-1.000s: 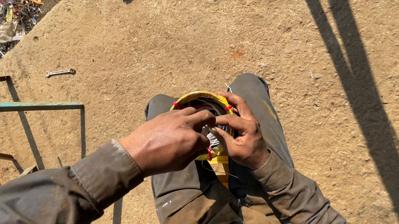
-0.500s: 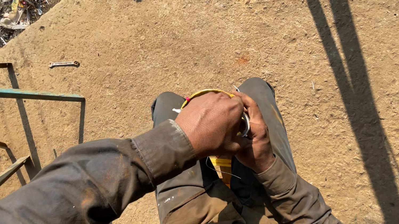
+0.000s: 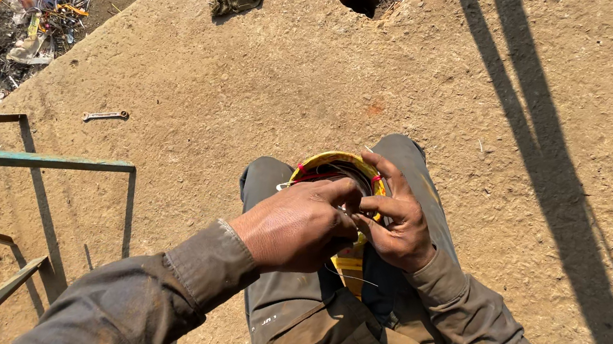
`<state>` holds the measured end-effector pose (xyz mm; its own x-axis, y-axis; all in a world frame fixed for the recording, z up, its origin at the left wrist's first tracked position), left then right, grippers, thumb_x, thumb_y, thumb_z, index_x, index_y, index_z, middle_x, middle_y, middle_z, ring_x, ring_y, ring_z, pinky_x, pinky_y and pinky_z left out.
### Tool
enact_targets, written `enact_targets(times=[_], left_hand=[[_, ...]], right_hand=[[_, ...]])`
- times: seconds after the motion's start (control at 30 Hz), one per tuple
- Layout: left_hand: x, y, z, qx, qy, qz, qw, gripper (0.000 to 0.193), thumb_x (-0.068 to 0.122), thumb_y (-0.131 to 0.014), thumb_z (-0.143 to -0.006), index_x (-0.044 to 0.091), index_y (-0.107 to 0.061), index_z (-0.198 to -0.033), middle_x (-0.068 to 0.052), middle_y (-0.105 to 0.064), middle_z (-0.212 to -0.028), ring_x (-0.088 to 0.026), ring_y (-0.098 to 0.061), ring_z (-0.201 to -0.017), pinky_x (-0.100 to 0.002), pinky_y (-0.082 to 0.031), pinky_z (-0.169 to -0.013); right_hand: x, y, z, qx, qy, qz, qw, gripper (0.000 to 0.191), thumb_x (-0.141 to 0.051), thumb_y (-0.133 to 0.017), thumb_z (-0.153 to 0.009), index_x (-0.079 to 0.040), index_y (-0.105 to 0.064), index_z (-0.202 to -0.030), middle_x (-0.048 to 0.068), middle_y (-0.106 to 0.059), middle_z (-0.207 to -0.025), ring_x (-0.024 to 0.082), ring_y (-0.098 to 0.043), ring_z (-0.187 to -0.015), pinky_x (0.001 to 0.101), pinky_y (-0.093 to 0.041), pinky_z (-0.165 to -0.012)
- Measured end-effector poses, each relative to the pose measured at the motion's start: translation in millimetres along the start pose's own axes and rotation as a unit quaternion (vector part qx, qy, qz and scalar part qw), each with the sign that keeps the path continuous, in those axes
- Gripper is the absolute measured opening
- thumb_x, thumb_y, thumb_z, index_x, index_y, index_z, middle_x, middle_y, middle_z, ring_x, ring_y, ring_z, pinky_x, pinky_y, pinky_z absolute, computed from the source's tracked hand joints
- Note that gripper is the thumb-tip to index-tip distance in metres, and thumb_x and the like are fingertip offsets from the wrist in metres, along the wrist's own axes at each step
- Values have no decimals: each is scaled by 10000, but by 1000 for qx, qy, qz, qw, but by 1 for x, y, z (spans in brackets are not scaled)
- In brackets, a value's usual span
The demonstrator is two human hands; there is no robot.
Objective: The person sits on the ground and winds loose wire into a yellow cylindrical container resting on their lap, gathering and coiling the wire by hand. They then use a roll of white tape to secure the coiled wire inside the container and press the bundle into place.
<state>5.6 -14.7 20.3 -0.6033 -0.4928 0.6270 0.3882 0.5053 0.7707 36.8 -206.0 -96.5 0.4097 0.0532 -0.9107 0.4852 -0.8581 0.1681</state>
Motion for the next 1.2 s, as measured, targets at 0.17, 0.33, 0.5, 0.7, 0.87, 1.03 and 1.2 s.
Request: enact_targets(times=[0.17, 0.33, 0.5, 0.7, 0.87, 1.03, 1.2], left_hand=[[-11, 2, -8, 60, 222, -46, 972, 499, 123, -687, -857, 17, -515, -1314, -196, -604, -1045, -393, -685, -842, -468, -557, -637], [-21, -8, -23, 29, 260, -137, 956, 345, 171, -670, -924, 9, -533, -1195, -161, -675, -919, -356, -712, -812, -460, -561, -633], [-17, -13, -30, 100, 207, -128, 965, 615, 101, -683, -836, -17, -493, -1408, -177, -685, -895, -370, -704, -811, -474, -556, -629], [-13, -16, -47, -13, 250, -50, 967, 715, 305, -832, -665, -55, -531, -1205, -242, -678, -978, -384, -695, -908, -436, -581, -778], [-22, 4, -55, -86, 322, -9, 943, 459, 424, -766, -779, 40, -656, -1007, -191, -740, -1007, -354, -734, -975, -441, -578, -852], [-8, 7, -22, -67, 94, 4, 993, 489, 325, -809, -764, 47, -661, -1137, -168, -625, -1121, -371, -668, -1045, -459, -552, -831], [-11, -1, -4, 62, 49, -104, 991, 463, 142, -718, -771, 85, -617, -1219, -183, -598, -1229, -382, -672, -1074, -435, -568, -820]], right_hand=[[-11, 2, -4, 60, -9, 162, 985, 196, -69, -800, -818, -76, -790, -1014, 234, -543, -1478, 361, -548, -1391, 456, -406, -1166], [-20, 0, -10, 89, -19, 159, 983, 169, -57, -758, -823, -85, -792, -986, 224, -588, -1450, 349, -606, -1342, 444, -450, -1140], [-20, 1, -9, 92, 7, 187, 978, 177, -107, -814, -829, -76, -801, -1003, 203, -612, -1406, 345, -618, -1297, 457, -448, -1107], [-13, -2, -7, 77, 34, 99, 992, 397, -238, -812, -837, -44, -701, -1166, 210, -571, -1399, 332, -607, -1275, 446, -480, -1079], [-10, 1, -8, 69, 9, 127, 989, 239, -220, -791, -903, -86, -753, -1096, 190, -602, -1417, 331, -641, -1293, 455, -504, -1093], [-12, 1, -6, 67, 29, 113, 991, 127, -180, -791, -887, -102, -751, -980, 207, -568, -1436, 354, -612, -1326, 466, -482, -1130], [-15, -2, -8, 58, -5, 185, 981, 214, -51, -797, -799, -59, -807, -1013, 209, -614, -1387, 371, -626, -1271, 492, -440, -1095]])
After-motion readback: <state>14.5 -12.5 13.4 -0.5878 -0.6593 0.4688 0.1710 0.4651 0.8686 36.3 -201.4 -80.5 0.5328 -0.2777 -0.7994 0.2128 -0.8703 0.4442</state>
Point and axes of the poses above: each hand's wrist, its own z-axis away from the middle knuckle, its own y-axis out of the back of the hand, x = y × z, the point moved 2 cm from there along -z, towards the middle knuckle
